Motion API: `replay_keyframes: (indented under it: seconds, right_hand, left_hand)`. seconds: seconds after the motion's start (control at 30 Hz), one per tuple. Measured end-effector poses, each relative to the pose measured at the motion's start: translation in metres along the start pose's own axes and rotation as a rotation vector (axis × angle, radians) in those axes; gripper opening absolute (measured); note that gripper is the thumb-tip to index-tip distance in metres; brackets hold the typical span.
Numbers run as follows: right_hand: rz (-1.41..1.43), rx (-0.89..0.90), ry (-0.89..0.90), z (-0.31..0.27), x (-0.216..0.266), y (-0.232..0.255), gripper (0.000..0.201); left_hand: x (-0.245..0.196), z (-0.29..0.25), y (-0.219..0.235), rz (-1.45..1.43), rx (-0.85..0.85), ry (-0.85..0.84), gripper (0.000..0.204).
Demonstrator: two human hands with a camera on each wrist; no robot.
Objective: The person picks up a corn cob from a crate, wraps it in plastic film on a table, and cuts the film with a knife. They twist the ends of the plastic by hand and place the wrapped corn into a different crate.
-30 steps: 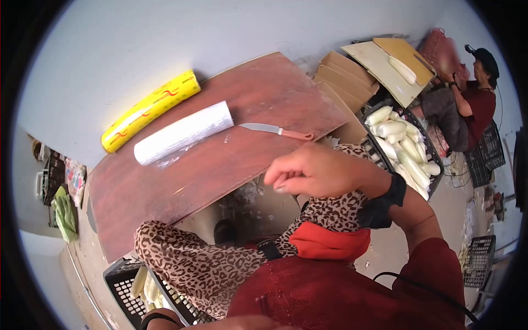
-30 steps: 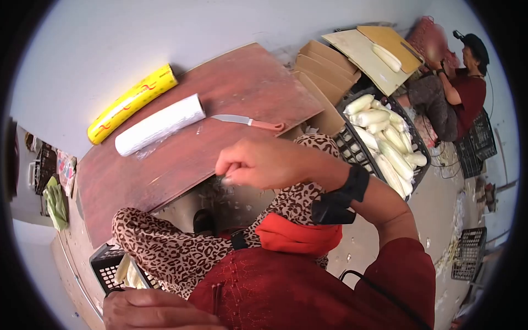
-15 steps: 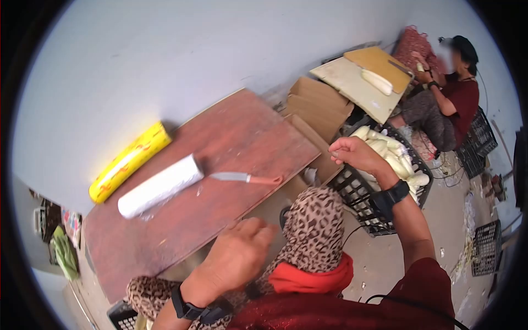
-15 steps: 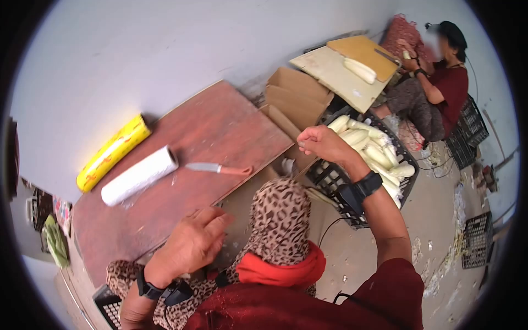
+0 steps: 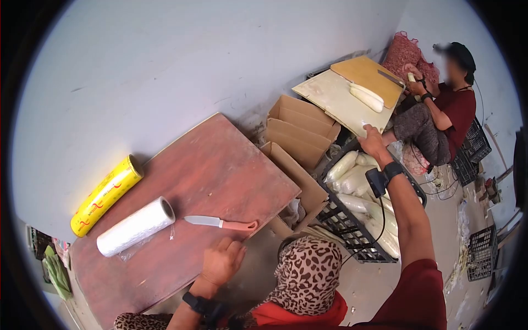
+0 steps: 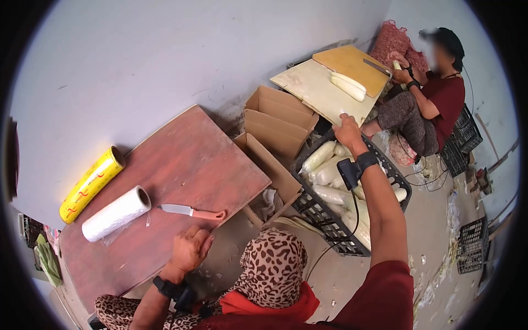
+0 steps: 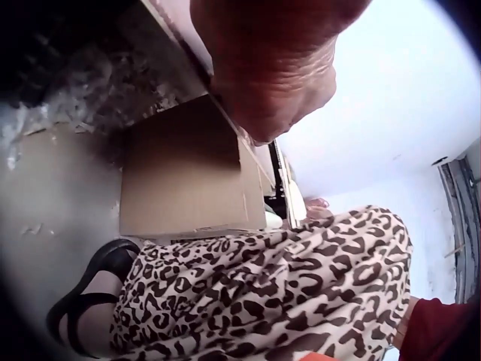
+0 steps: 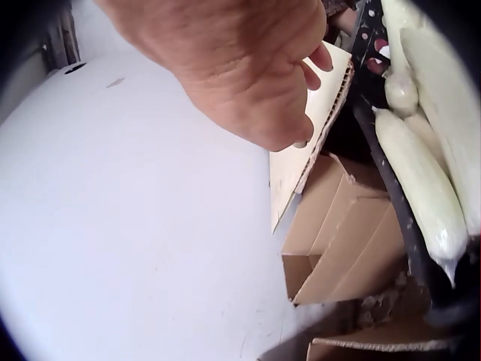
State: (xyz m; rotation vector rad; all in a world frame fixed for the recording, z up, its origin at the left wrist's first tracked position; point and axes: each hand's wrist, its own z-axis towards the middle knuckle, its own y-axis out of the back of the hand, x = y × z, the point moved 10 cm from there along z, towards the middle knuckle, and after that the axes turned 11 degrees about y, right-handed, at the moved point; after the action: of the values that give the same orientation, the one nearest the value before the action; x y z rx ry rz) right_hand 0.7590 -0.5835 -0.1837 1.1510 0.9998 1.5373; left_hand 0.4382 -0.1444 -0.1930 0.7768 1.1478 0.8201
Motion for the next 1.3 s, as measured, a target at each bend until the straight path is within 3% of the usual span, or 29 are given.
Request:
replay_keyframes:
  seconds: [0.1, 0.2, 0.3, 0.43, 0.57, 0.67, 0.97, 1.2, 1.3]
  right_hand:
    - [-0.119, -0.009, -0.023, 0.029, -0.034, -0.007, 0.066]
    - [-0.184, -0.024, -0.061, 0.045, -0.041, 0.011, 0.068]
    - [-0.232, -0.1, -0.102, 0.075, -0.077, 0.001, 0.071]
    - [-0.186, -0.081, -0.17, 0.1, -0.101, -0.012, 0.079]
    - [-0.232, -0.127, -0.172, 0.114, -0.097, -0.011, 0.079]
    - [-0.297, -0.227, -0.054, 0.139, -0.12, -0.02, 0.08]
    - [-0.241, -0.188, -0.063, 0.179, -0.181, -0.039, 0.083]
    - [-0.403, -0.034, -0.223, 0.176, -0.161, -0.024, 0.085]
    - [-0.509, -0.054, -0.197, 0.168, -0.122, -0.01, 0.065]
  left_hand:
    - [0.009, 0.005, -0.006, -0.017, -0.022, 0.026, 0.011]
    - [0.008, 0.007, -0.01, -0.009, -0.029, 0.025, 0.013]
    - [0.01, 0.007, -0.014, 0.016, -0.022, 0.031, 0.016]
    - [0.013, 0.007, -0.018, 0.036, -0.022, 0.026, 0.016]
    - [0.016, 0.009, -0.022, 0.04, 0.02, 0.065, 0.018]
    - [0.012, 0.013, -0.021, 0.044, 0.041, 0.088, 0.021]
    - [0.012, 0.016, -0.028, 0.024, 0.085, 0.062, 0.026]
    - [0.012, 0.017, -0.026, -0.027, 0.082, 0.047, 0.028]
    - [0.014, 0.013, -0.027, 0.01, 0.106, 0.074, 0.03]
